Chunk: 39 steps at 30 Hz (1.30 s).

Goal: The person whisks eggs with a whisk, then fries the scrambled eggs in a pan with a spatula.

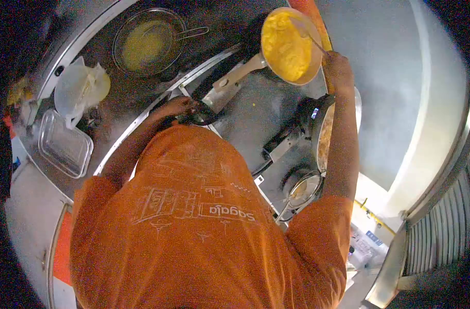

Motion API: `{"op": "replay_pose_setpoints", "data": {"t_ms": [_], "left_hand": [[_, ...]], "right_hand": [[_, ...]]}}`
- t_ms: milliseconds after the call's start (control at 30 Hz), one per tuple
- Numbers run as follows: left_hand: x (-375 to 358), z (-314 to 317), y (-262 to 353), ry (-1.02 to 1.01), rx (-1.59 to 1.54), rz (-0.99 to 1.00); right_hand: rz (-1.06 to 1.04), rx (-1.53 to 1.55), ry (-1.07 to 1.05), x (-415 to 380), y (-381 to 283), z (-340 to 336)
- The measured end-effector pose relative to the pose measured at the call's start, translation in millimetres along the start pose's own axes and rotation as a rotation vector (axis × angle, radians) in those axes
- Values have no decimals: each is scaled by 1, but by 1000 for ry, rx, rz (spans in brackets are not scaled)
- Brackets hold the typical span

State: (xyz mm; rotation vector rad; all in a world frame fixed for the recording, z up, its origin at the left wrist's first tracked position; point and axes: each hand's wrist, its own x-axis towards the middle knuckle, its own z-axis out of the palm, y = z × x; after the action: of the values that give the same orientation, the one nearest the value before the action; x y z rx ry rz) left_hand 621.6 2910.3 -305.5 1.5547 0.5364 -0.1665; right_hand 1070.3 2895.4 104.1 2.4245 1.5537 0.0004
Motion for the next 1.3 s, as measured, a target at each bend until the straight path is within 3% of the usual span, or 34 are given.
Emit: {"op": "replay_pose_setpoints", "data": {"t_ms": [100, 133, 267, 333, 400, 433, 467, 567, 600, 633, 733, 867, 967, 1100, 1133, 1233, 1300], "left_hand": [[-39, -25, 15, 141, -163, 35], [-52, -39, 13, 111, -105, 21], [-127, -63, 52, 301, -106, -31], [-147, -73, 53, 318, -52, -61], [-160, -76, 56, 338, -2, -137], [-166, -78, 54, 350, 24, -175], [-164, -73, 28, 389, -56, -129], [-174, -72, 46, 428, -92, -172], [-175, -74, 48, 462, 99, -141], [-175, -73, 47, 465, 60, -132], [-176, -72, 70, 476, -12, -149], [-179, -78, 110, 466, 123, -98], [-171, -76, 76, 477, -71, -19], [-163, -80, 99, 350, -63, -125], [-156, -76, 103, 313, -202, -37], [-145, -76, 156, 213, -11, -93], [-136, -74, 164, 186, 90, -1]], "right_hand": [[-196, 121, 139, -33, 20, -22], [-148, 74, 83, -49, 20, -33], [-24, 17, -161, -115, -4, -90], [-115, 56, -129, -135, -11, -91], [-317, 90, 71, -152, -9, -72], [-271, 6, 3, -153, -14, -65], [-225, -77, -67, -149, -21, -57], [-147, -157, -132, -135, -25, -29], [-107, -175, -133, -128, -26, -21], [-68, -192, -136, -121, -25, -15], [-154, -155, 9, -99, -9, -1], [-128, -189, -18, -67, -6, -1], [-115, -183, 50, -43, -3, 1], [-78, -157, 40, -7, 1, 0], [-50, -164, 13, 0, 2, -1], [-84, -153, 30, 7, 2, -11], [-41, -107, 107, 6, 8, -7]]}}
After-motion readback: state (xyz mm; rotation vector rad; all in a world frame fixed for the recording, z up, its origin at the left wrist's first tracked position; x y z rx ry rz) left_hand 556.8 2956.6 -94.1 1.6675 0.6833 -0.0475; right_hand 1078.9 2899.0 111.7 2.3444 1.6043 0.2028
